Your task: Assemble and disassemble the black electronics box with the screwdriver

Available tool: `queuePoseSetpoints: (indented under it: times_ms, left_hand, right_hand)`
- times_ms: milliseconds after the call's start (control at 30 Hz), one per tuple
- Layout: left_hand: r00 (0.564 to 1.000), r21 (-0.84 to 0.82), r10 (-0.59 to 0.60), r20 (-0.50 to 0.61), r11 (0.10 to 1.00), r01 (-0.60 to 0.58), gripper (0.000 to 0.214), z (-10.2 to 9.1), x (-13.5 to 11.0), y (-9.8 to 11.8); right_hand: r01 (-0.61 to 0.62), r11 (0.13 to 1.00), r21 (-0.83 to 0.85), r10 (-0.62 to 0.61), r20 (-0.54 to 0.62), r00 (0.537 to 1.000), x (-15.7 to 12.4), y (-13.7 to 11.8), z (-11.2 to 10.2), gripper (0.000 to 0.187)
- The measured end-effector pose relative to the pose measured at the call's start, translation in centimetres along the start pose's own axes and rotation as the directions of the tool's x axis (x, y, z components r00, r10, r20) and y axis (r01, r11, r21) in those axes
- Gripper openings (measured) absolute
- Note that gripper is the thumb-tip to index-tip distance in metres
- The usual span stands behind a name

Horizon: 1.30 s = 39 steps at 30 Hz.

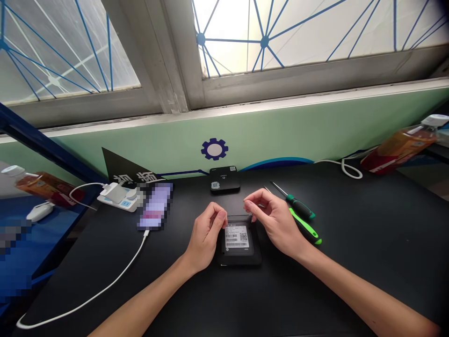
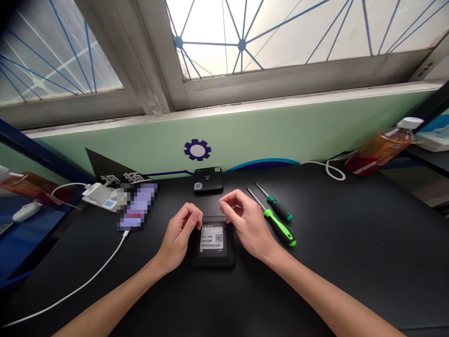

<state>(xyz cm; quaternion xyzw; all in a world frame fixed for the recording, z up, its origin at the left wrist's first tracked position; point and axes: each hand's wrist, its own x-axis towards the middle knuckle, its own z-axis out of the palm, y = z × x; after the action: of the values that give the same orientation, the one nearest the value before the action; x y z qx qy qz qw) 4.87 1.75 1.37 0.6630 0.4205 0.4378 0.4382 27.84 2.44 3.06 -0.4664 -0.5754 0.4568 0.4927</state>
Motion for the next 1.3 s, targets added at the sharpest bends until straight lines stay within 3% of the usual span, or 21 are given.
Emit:
queuePoseSetpoints:
  times_ms: [267,433,633,767,900,967,1300]
  left_hand:
    - [0.999,0.124,0.023,0.049,0.992,-0.029,0.039,-0.7,0.1,-0.3]
    - [0.989,0.254,0.052,0.137,0.963,-0.085,0.038,-1.0,0.0,-0.1]
    - [0.948,0.393,0.171,0.27,0.879,-0.27,0.022,-1.1,0.2,-0.2]
    - [0.94,0.485,0.149,0.308,0.825,-0.29,0.022,-1.0,0.1,-0.4]
    - [0.938,0.508,0.142,0.315,0.81,-0.293,0.023,-1.1,0.1,-0.4]
    - [0.939,0.516,0.14,0.315,0.805,-0.293,0.023,-1.1,0.1,-0.4]
    - [0.94,0.528,0.143,0.311,0.796,-0.296,0.023,-1.0,0.0,-0.7]
  right_hand:
    - [-0.117,0.988,0.103,0.101,0.148,0.984,1.4,-0.6,-1.1,0.047]
    - [-0.217,0.962,0.168,0.182,0.202,0.962,1.4,-0.8,-1.5,0.042]
    - [-0.24,0.955,0.177,0.195,0.238,0.952,1.5,-0.5,-1.9,0.037]
    - [-0.22,0.97,0.098,0.181,0.306,0.935,1.9,-0.7,-2.7,0.038]
    - [-0.197,0.969,-0.151,0.245,0.463,0.852,2.2,-0.8,-3.9,0.033]
    - [-0.167,0.962,-0.215,0.254,0.492,0.833,2.2,-0.7,-4.3,0.029]
    - [-0.102,0.953,-0.285,0.236,0.489,0.84,2.3,0.2,-4.2,0.026]
